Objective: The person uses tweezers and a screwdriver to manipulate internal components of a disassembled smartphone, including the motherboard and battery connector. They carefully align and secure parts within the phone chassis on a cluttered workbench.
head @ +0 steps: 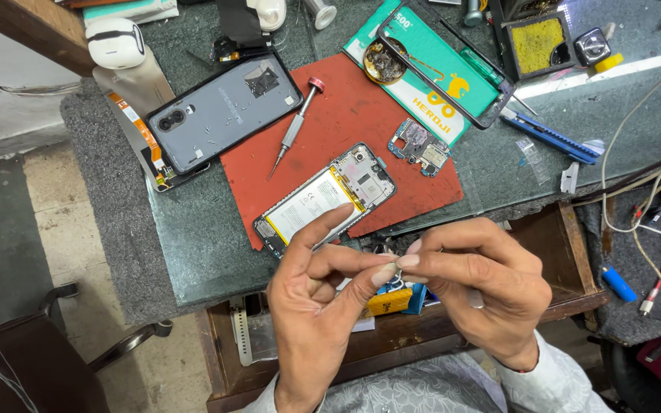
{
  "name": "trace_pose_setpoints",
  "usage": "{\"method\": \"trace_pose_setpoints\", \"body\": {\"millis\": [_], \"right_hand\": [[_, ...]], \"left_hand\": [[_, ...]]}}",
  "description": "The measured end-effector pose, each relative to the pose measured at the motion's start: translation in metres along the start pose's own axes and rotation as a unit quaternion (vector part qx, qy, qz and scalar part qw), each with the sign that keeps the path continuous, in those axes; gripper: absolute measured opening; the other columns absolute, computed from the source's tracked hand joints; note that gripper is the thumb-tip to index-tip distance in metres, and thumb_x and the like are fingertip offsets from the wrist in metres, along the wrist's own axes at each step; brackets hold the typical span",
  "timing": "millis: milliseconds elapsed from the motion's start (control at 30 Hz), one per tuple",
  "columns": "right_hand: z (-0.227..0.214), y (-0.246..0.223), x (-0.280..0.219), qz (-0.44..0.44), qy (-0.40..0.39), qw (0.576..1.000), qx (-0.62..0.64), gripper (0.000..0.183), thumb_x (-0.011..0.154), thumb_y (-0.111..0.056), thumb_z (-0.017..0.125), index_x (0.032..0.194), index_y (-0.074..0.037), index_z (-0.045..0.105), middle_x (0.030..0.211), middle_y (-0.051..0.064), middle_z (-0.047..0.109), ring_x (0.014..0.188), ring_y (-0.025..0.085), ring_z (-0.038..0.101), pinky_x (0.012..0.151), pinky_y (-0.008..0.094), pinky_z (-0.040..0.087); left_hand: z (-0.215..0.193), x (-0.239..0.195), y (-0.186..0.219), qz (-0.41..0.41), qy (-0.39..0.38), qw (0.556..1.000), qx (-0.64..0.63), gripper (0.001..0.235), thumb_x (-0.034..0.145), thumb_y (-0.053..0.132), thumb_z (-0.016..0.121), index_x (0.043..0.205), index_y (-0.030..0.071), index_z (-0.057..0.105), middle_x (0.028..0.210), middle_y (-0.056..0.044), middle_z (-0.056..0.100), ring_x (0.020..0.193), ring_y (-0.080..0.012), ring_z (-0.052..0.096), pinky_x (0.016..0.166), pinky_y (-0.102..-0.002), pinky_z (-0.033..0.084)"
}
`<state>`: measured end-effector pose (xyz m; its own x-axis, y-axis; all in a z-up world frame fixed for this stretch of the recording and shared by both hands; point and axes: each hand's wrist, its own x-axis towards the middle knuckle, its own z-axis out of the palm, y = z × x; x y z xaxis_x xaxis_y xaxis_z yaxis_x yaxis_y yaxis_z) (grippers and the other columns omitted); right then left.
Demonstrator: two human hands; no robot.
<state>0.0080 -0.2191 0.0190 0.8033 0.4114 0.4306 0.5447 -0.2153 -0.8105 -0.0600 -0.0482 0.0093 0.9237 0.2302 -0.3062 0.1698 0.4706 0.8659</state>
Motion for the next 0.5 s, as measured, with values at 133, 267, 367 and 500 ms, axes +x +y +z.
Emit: {"method": "trace_pose_setpoints", "body": {"millis": [133,267,367,500], "right_hand": [[-0.002,0.002,0.004,-0.023,-0.002,1.0,-0.019,0.026,0.081,0.004,0.082,0.104,-0.004,0.075,0.096,0.008,0.07,0.089,0.016,0.074,0.073,0.024,0.062],[-0.002,0.005,0.003,-0.04,0.0,0.998,-0.055,0.027,0.076,0.003,0.083,0.102,-0.004,0.075,0.093,0.008,0.072,0.085,0.016,0.073,0.071,0.025,0.06],[-0.003,0.007,0.006,-0.038,-0.007,0.998,-0.056,0.025,0.076,0.004,0.082,0.099,-0.002,0.074,0.094,0.008,0.072,0.084,0.016,0.073,0.072,0.026,0.06],[-0.009,0.019,0.023,-0.006,-0.025,0.998,-0.064,0.017,0.086,0.008,0.075,0.1,-0.002,0.073,0.098,0.008,0.074,0.09,0.018,0.073,0.075,0.027,0.059]], "left_hand": [[0.002,0.003,0.002,-0.021,-0.009,0.999,-0.04,0.062,0.088,-0.002,0.074,0.144,-0.006,0.048,0.094,-0.014,0.078,0.092,-0.015,0.076,0.087,-0.028,0.062],[0.006,0.004,-0.001,-0.038,-0.007,0.999,-0.024,0.06,0.088,-0.001,0.074,0.143,-0.006,0.052,0.093,-0.014,0.078,0.09,-0.015,0.076,0.085,-0.028,0.063],[0.006,0.004,-0.003,-0.045,-0.01,0.999,-0.017,0.062,0.088,0.003,0.075,0.146,-0.002,0.052,0.098,-0.014,0.079,0.092,-0.0139,0.075,0.086,-0.027,0.061],[0.006,0.003,0.003,0.02,0.002,0.997,0.073,0.054,0.087,0.009,0.077,0.137,0.001,0.059,0.114,-0.009,0.079,0.099,-0.0154,0.074,0.093,-0.029,0.06]]}}
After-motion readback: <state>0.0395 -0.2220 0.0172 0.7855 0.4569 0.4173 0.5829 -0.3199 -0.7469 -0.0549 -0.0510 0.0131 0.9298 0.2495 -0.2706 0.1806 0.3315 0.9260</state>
